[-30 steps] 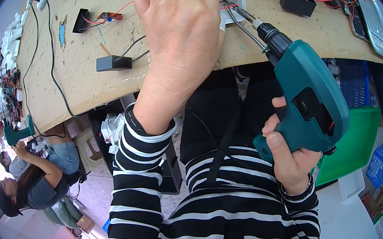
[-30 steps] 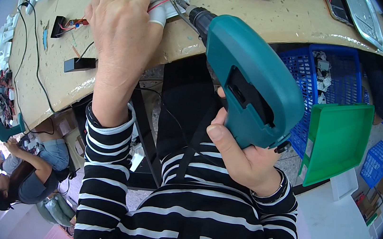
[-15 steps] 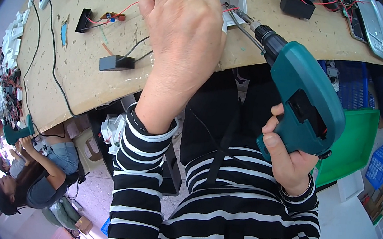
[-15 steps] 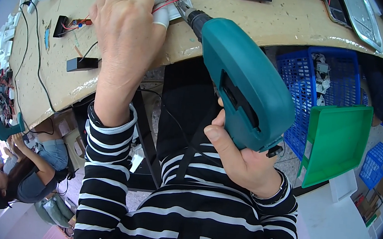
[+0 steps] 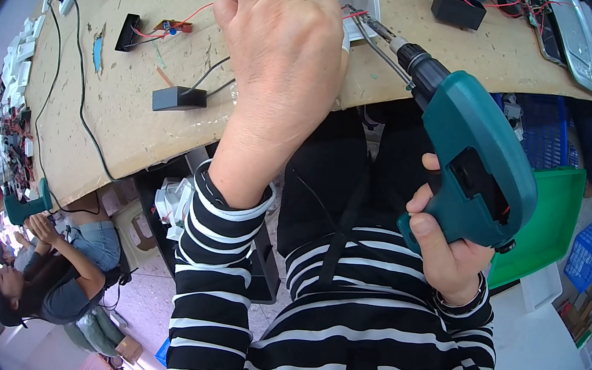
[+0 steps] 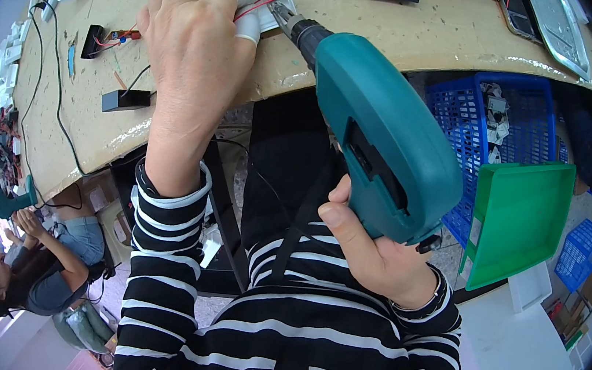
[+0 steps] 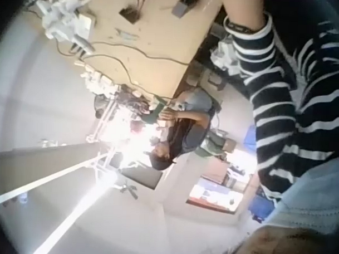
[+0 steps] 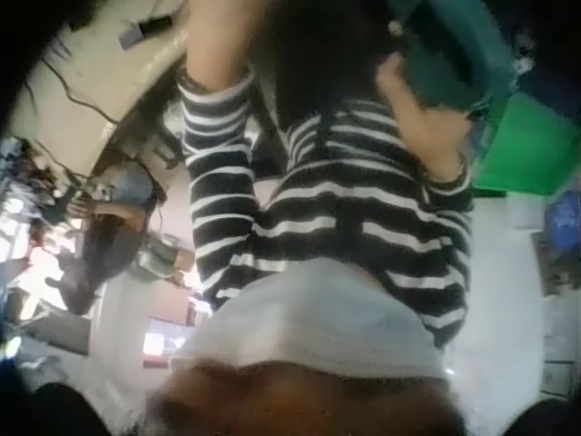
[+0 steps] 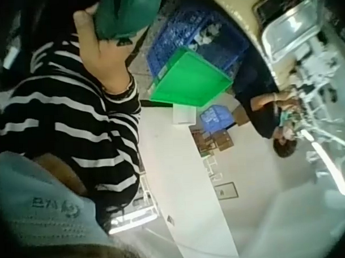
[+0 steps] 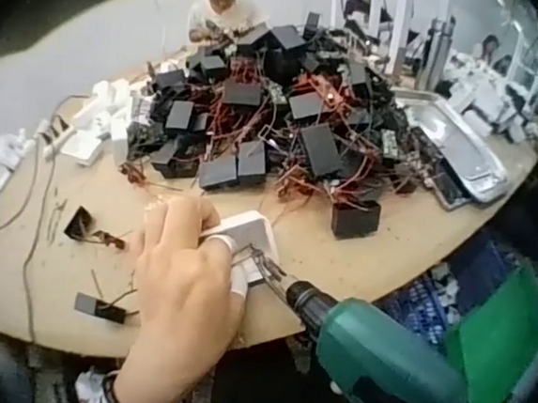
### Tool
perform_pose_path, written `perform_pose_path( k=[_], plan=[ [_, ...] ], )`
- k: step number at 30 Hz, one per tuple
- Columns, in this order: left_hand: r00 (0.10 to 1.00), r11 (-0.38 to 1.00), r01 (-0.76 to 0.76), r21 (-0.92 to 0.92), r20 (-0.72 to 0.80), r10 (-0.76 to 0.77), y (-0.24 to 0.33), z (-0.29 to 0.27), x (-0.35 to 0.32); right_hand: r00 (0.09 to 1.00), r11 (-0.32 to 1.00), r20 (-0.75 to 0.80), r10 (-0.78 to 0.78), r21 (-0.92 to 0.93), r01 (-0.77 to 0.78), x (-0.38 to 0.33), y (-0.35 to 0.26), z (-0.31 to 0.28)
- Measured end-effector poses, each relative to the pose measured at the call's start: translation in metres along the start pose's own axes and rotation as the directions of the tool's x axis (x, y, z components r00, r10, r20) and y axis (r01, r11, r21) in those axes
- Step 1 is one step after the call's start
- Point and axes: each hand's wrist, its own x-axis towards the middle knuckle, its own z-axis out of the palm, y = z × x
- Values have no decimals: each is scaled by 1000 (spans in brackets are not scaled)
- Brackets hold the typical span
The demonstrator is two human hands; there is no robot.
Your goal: Soldering wires into small white plastic components at a manual workstation.
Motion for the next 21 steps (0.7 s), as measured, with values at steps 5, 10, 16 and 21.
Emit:
perform_pose_path(
  k=[5,10,16,21],
  plan=[
    [1000,1000,8,-29,-9,-8,1,0,1,1000,1000,8,13,3,-13,2,1,1],
    [1000,1000,12,-23,-18,-12,1,2,0,1000,1000,3,8,-9,-8,2,1,1],
    [1000,1000,4,5,6,-4,0,0,1,1000,1000,1,4,-10,-4,1,0,0],
    [1000,1000,6,-13,-5,-6,1,0,1,1000,999,-11,-21,-25,21,1,-2,0]
  ],
)
